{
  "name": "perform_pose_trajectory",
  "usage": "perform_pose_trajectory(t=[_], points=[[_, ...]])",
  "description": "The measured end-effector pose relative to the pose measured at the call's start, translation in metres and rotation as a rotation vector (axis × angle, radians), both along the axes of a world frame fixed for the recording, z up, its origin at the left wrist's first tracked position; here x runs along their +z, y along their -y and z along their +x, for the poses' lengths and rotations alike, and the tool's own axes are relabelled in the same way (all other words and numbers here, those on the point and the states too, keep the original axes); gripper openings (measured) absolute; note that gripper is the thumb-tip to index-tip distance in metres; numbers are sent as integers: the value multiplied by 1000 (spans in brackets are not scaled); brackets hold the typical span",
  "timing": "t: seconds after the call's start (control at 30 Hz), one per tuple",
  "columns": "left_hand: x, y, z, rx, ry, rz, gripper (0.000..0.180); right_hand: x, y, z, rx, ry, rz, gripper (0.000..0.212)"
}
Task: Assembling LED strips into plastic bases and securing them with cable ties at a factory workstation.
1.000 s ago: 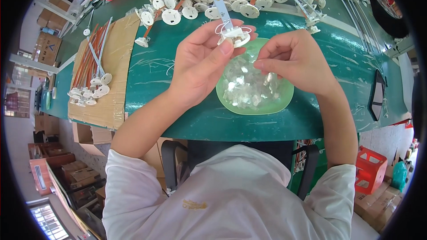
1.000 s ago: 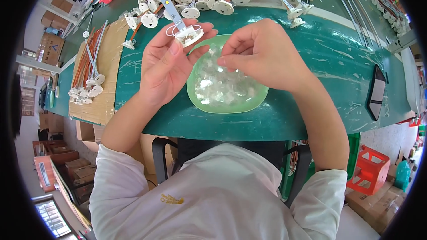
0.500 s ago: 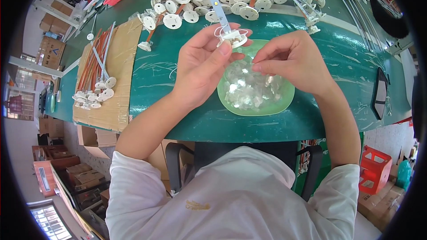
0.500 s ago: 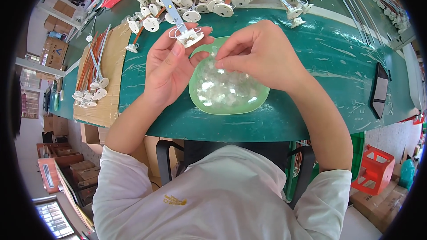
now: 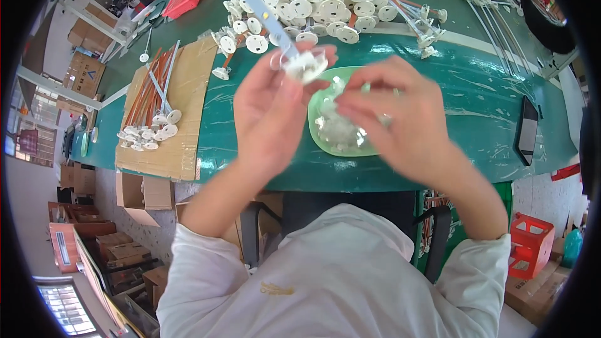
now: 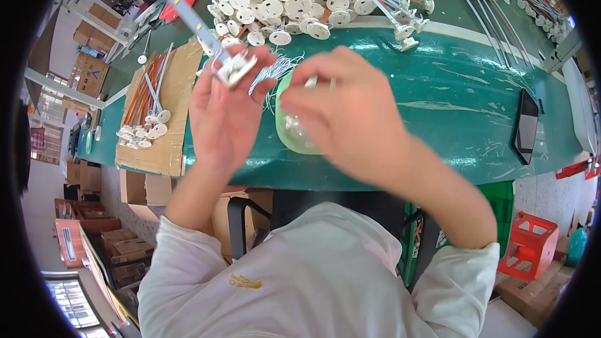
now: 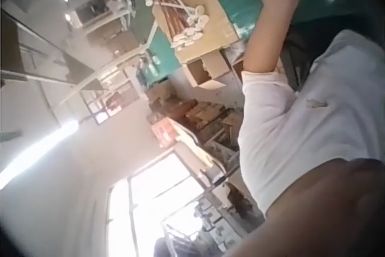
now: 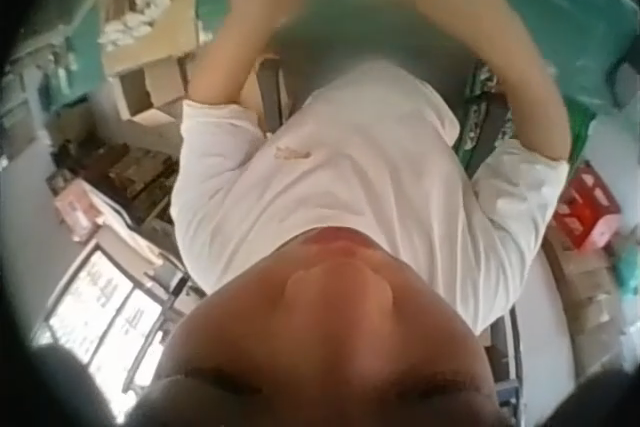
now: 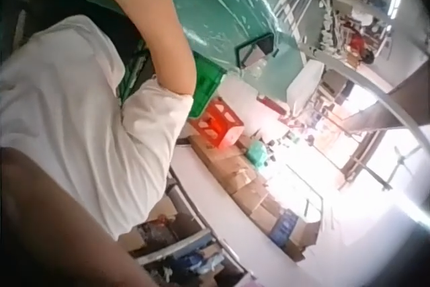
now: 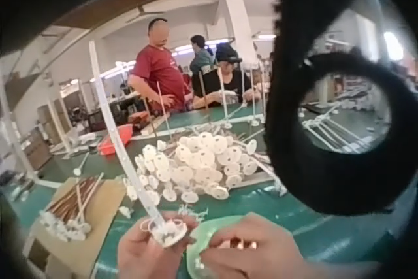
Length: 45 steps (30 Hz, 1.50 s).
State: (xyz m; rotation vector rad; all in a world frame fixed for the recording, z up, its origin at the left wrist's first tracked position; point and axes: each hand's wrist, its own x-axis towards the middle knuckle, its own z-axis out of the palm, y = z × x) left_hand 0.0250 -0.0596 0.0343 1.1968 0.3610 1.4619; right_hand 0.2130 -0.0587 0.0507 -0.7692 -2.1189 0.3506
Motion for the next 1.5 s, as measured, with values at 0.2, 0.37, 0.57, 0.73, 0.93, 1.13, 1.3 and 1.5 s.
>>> perform_pose_trajectory(t=[0.2,0.37,0.57,0.73,0.93,1.13,1.3,1.5], points=[[-20,100,31,47,337,-139,43,-41,104,-43,27,-256,188,26],[-32,143,16,81,385,-340,45,-49,140,-40,242,-385,-227,23],[-37,157,15,-16,115,-183,46,-55,146,-38,224,-415,-403,20],[-52,142,18,-79,185,-125,43,-64,144,-31,194,-393,-302,23],[-55,122,21,-164,304,-84,42,-76,147,-33,76,-330,148,31],[-60,125,30,-128,414,-116,43,-83,137,-21,75,-357,132,29],[-71,120,28,-115,265,-70,50,-82,130,-12,44,-456,74,20],[-77,125,31,-188,264,-206,59,-72,116,-5,-104,-478,7,19]])
